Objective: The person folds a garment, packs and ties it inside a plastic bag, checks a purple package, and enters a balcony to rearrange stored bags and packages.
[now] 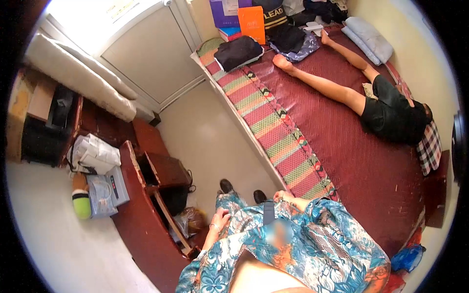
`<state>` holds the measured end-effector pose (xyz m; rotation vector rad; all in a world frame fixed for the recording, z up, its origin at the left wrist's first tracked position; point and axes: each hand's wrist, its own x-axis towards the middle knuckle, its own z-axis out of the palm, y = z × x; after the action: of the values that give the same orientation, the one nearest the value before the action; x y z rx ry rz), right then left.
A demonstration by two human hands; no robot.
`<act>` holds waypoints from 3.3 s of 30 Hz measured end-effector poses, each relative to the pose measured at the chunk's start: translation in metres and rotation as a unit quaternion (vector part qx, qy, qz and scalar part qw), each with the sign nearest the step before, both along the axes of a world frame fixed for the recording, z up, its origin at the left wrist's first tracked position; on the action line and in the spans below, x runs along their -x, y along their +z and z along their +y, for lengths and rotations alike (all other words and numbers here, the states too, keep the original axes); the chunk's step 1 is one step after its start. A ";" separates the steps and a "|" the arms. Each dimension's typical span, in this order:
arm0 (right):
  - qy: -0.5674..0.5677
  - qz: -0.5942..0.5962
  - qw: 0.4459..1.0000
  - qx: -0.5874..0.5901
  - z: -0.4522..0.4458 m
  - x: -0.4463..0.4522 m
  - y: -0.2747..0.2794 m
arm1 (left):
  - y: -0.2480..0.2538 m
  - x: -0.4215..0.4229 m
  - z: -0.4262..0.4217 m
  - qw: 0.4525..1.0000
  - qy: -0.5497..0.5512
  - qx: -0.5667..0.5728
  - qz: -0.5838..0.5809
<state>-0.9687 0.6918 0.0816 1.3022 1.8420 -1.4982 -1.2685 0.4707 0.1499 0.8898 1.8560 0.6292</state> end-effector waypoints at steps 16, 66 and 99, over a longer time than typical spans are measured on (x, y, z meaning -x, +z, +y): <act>-0.021 -0.066 0.997 -0.037 0.080 0.188 0.031 | 0.009 0.216 0.145 0.997 0.013 0.035 -0.063; -0.004 -0.111 0.581 -0.806 0.810 0.579 0.349 | -0.037 0.642 0.581 0.999 -0.030 -0.008 -0.020; 0.181 0.074 0.773 -0.603 0.750 0.622 0.478 | 0.308 0.500 0.901 0.712 -0.323 -0.588 0.209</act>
<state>-1.5911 1.4420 0.5599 1.0911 3.0908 -0.0438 -1.7689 1.3718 0.4578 2.5512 1.1301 1.2187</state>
